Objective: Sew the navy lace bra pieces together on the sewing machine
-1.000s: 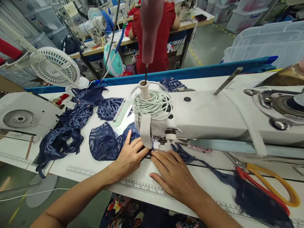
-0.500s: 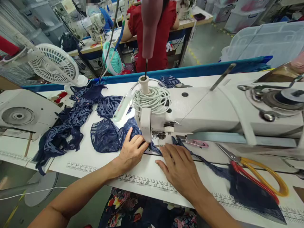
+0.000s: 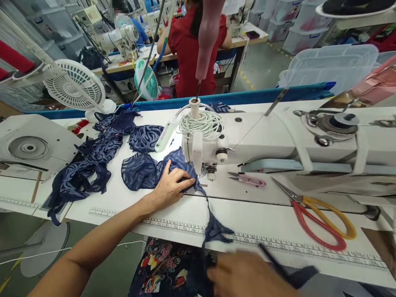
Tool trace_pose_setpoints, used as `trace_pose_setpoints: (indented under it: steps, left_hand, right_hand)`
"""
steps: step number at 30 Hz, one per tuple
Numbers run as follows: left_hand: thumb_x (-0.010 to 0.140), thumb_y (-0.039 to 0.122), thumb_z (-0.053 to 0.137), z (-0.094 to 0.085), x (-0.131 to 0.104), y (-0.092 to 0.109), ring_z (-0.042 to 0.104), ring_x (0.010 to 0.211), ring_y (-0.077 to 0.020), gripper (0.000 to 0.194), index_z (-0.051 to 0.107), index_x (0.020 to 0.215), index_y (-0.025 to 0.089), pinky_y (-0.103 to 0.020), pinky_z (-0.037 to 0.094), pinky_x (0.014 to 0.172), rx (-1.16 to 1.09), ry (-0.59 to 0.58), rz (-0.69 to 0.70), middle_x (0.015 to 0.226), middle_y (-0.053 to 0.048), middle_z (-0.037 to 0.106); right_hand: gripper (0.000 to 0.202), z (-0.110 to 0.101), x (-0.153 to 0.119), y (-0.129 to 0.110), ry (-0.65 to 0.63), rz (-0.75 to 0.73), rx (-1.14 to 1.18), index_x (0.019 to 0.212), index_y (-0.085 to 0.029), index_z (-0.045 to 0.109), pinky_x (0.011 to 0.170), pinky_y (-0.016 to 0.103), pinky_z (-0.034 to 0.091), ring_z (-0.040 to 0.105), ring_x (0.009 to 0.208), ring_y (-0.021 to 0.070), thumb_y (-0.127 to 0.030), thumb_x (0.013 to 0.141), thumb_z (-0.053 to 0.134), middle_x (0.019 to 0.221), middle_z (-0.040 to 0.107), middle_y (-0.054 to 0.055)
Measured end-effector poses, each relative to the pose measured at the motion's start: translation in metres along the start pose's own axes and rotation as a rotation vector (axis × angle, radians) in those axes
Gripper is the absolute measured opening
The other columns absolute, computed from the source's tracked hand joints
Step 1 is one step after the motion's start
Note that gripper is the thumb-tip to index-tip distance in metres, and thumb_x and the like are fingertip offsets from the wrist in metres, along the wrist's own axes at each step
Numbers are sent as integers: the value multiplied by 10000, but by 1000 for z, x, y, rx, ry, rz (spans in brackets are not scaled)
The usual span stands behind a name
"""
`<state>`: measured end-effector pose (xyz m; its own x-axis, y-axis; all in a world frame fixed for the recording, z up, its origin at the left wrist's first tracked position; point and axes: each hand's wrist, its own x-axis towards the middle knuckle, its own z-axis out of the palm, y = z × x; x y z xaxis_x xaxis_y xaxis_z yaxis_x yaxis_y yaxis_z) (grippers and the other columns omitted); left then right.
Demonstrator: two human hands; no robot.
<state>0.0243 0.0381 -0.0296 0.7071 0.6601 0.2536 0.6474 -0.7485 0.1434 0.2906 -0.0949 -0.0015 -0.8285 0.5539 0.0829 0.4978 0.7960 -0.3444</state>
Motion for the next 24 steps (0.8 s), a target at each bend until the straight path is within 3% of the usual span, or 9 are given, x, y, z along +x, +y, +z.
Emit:
trace_pose_setpoints:
  steps: [3, 4, 7, 10, 13, 20, 24]
  left_hand:
    - [760, 56, 570, -3, 2, -1, 561, 1039, -217, 453, 593, 1177, 231, -712, 136, 1112, -22, -16, -5, 1116, -63, 628]
    - [769, 51, 560, -4, 3, 0, 559, 1057, -217, 436, 600, 1163, 233, -708, 133, 1115, -32, -7, -14, 1116, -61, 629]
    - [810, 27, 501, -6, 6, 5, 572, 1044, -198, 368, 627, 1094, 224, -687, 129, 1133, -35, 57, -52, 1034, -45, 648]
    - [870, 49, 457, -4, 7, 12, 584, 899, -173, 282, 646, 1020, 195, -688, 139, 1133, 50, 119, -16, 890, -21, 646]
    - [917, 91, 444, 0, 6, 17, 565, 820, -156, 240, 645, 1013, 180, -670, 173, 1135, 133, 147, 26, 842, -14, 632]
    - [913, 73, 450, 5, 16, 11, 551, 776, -142, 217, 634, 944, 183, -631, 227, 1135, 207, 190, 27, 780, 7, 607]
    - [911, 49, 426, 4, 19, 12, 570, 816, -153, 242, 629, 979, 162, -630, 228, 1136, 230, 207, 12, 819, -15, 618]
  right_hand:
    - [557, -11, 42, 47, 213, 94, -70, 1354, -218, 503, 880, 309, 523, 589, 1143, 194, -13, 861, 348, 1278, 612, 108]
    - [591, -9, 55, 62, 267, 66, -95, 1343, -204, 512, 910, 350, 511, 571, 1167, 206, 30, 833, 327, 1294, 602, 113]
    - [548, 4, 80, 90, 272, -14, -86, 1220, -183, 589, 840, 355, 511, 598, 1076, 203, 70, 798, 348, 1195, 646, 95]
    - [470, 11, 83, 92, 326, -40, -56, 1145, -168, 622, 782, 328, 500, 615, 1013, 185, 58, 814, 376, 1118, 675, 91]
    - [454, 8, 77, 85, 395, -68, -72, 1142, -166, 635, 824, 322, 484, 614, 1055, 176, 48, 823, 393, 1119, 693, 85]
    - [524, 15, 75, 90, 479, -7, -104, 1144, -201, 650, 892, 349, 429, 640, 980, 164, 55, 806, 344, 1148, 711, 52]
    - [573, 16, 75, 92, 450, 16, -130, 1196, -197, 637, 953, 376, 398, 642, 951, 166, 59, 780, 337, 1203, 693, 50]
